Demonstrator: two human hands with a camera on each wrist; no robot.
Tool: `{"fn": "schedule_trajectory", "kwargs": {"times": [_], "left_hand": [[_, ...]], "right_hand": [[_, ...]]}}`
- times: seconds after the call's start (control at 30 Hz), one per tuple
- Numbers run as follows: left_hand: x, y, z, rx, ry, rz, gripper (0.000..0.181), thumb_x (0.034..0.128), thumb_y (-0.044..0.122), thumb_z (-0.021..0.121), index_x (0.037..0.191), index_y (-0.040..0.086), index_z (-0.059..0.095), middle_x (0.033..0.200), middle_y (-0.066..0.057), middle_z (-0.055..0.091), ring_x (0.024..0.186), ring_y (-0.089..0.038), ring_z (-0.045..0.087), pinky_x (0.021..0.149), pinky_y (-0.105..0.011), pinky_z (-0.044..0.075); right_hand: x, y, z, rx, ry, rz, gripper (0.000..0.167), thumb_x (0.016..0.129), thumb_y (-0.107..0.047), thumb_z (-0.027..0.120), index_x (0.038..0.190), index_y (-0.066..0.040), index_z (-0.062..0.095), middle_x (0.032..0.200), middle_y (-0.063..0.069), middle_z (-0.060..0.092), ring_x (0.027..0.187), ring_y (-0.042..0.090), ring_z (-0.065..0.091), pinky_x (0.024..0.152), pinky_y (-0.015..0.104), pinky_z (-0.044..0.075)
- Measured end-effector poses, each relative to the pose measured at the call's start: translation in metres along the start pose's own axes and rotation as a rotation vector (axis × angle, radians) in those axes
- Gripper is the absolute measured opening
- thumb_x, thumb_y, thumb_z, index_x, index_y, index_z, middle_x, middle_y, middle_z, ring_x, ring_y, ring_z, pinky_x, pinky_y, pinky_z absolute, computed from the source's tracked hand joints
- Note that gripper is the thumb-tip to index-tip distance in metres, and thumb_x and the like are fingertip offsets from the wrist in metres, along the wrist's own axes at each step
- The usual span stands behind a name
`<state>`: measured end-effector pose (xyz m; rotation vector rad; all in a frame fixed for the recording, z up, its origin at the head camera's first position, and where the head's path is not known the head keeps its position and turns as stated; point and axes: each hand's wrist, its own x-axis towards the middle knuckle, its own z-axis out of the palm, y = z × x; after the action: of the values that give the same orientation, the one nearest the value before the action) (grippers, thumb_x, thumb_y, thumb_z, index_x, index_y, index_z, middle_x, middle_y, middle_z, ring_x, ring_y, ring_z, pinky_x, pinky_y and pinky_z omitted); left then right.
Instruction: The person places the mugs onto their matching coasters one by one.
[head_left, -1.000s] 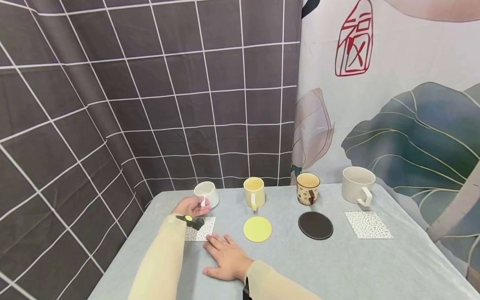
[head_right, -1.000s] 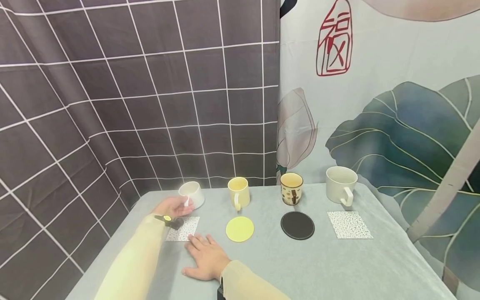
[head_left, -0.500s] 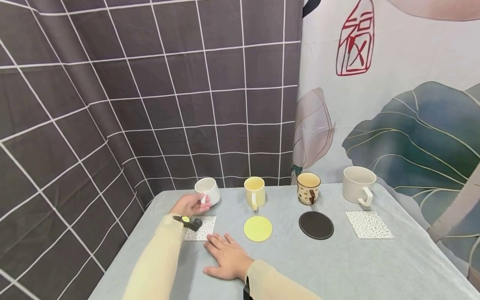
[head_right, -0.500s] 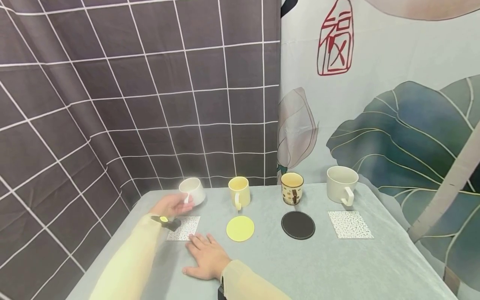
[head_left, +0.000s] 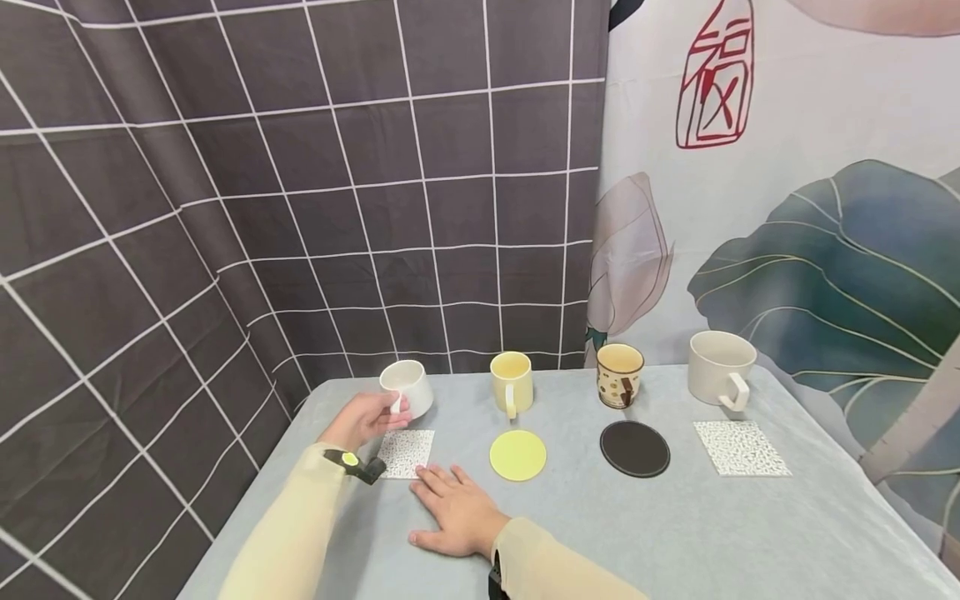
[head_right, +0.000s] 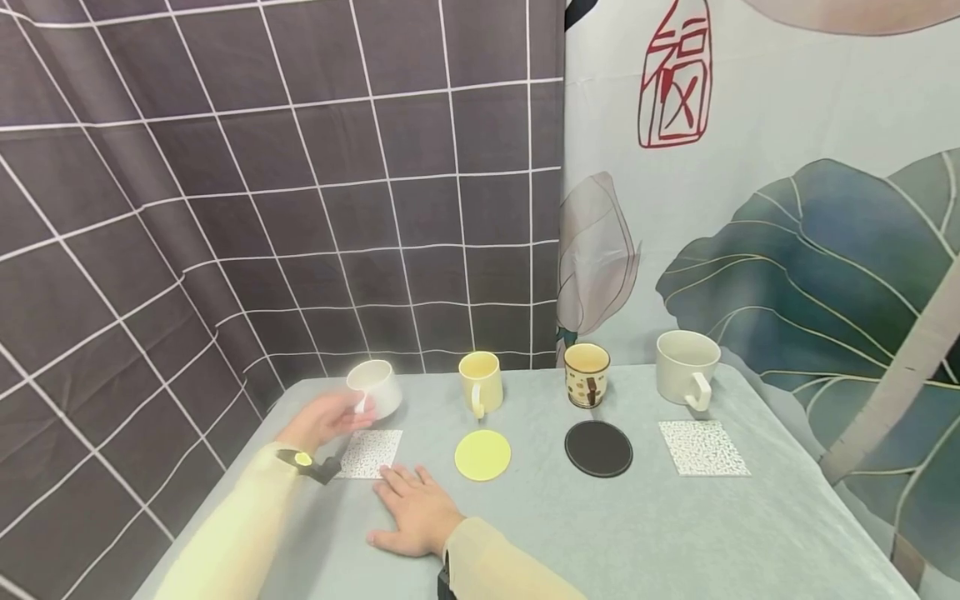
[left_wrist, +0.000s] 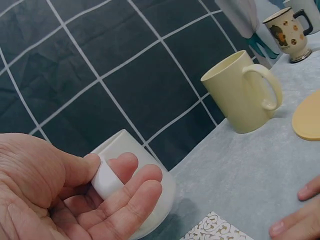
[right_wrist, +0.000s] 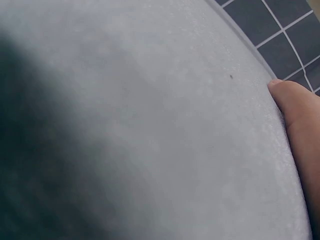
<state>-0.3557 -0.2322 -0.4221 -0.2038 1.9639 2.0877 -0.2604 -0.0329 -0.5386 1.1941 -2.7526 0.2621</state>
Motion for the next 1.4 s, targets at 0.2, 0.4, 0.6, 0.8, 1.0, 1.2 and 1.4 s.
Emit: {"fn": "schedule_trajectory", "kwargs": {"times": [0.2, 0.4, 0.6, 0.8, 1.0, 1.2, 1.4], "left_hand": [[-0.012, -0.003, -0.003, 0.005, 0.002, -0.022, 0.021, 0.1076, 0.007, 0.043, 0.109, -0.009, 0.057, 0.084, -0.009, 0.069, 0.075, -0.018, 0.073, 0.082, -0.033, 0.061], [-0.024, -0.008, -0.008, 0.036, 0.008, -0.017, 0.025, 0.1082, 0.009, 0.043, 0.116, -0.012, 0.055, 0.084, -0.007, 0.070, 0.076, -0.018, 0.074, 0.084, -0.036, 0.060], [-0.036, -0.016, -0.014, 0.056, 0.001, -0.006, 0.029, 0.1085, 0.010, 0.042, 0.125, -0.013, 0.049, 0.086, -0.006, 0.071, 0.077, -0.017, 0.074, 0.080, -0.033, 0.061], [-0.048, -0.024, -0.018, 0.055, 0.006, -0.001, 0.032, 0.1080, 0.009, 0.044, 0.127, -0.016, 0.049, 0.087, -0.007, 0.071, 0.079, -0.019, 0.074, 0.080, -0.034, 0.061], [-0.058, -0.030, -0.022, 0.075, 0.026, 0.001, 0.031, 0.1082, 0.012, 0.045, 0.125, -0.013, 0.052, 0.090, -0.008, 0.072, 0.078, -0.018, 0.074, 0.079, -0.033, 0.061], [-0.067, -0.037, -0.021, 0.086, 0.046, -0.012, 0.031, 0.1078, 0.012, 0.046, 0.122, -0.015, 0.055, 0.090, -0.011, 0.074, 0.077, -0.018, 0.074, 0.078, -0.035, 0.062], [-0.072, -0.043, -0.019, 0.087, 0.028, -0.013, 0.034, 0.1075, 0.012, 0.047, 0.122, -0.018, 0.055, 0.089, -0.011, 0.074, 0.078, -0.020, 0.075, 0.079, -0.037, 0.062]], "right_hand": [[0.000, 0.000, -0.001, -0.001, 0.002, -0.003, 0.078, 0.097, -0.070, 0.037, 0.155, -0.018, 0.044, 0.164, -0.001, 0.034, 0.150, 0.019, 0.030, 0.121, 0.045, 0.026], [-0.002, -0.001, -0.003, -0.004, 0.013, -0.007, 0.077, 0.097, -0.070, 0.038, 0.154, -0.017, 0.044, 0.163, 0.000, 0.035, 0.150, 0.019, 0.032, 0.121, 0.045, 0.028], [-0.003, -0.002, -0.007, 0.000, 0.009, -0.007, 0.077, 0.097, -0.069, 0.038, 0.154, -0.017, 0.045, 0.162, 0.000, 0.036, 0.149, 0.019, 0.033, 0.120, 0.045, 0.028], [-0.003, -0.002, -0.005, 0.001, 0.015, -0.009, 0.077, 0.098, -0.069, 0.038, 0.154, -0.017, 0.045, 0.163, 0.001, 0.035, 0.149, 0.020, 0.032, 0.120, 0.046, 0.028], [-0.003, -0.002, -0.006, 0.010, 0.012, -0.006, 0.077, 0.098, -0.069, 0.038, 0.154, -0.017, 0.044, 0.163, 0.001, 0.035, 0.150, 0.019, 0.032, 0.121, 0.046, 0.027], [-0.002, -0.002, -0.006, 0.011, 0.006, -0.004, 0.077, 0.098, -0.069, 0.038, 0.154, -0.017, 0.044, 0.163, 0.000, 0.034, 0.150, 0.019, 0.030, 0.121, 0.046, 0.027], [-0.003, -0.003, -0.006, 0.027, -0.004, 0.002, 0.078, 0.098, -0.069, 0.038, 0.154, -0.017, 0.044, 0.163, 0.001, 0.034, 0.151, 0.019, 0.030, 0.121, 0.046, 0.025]]}}
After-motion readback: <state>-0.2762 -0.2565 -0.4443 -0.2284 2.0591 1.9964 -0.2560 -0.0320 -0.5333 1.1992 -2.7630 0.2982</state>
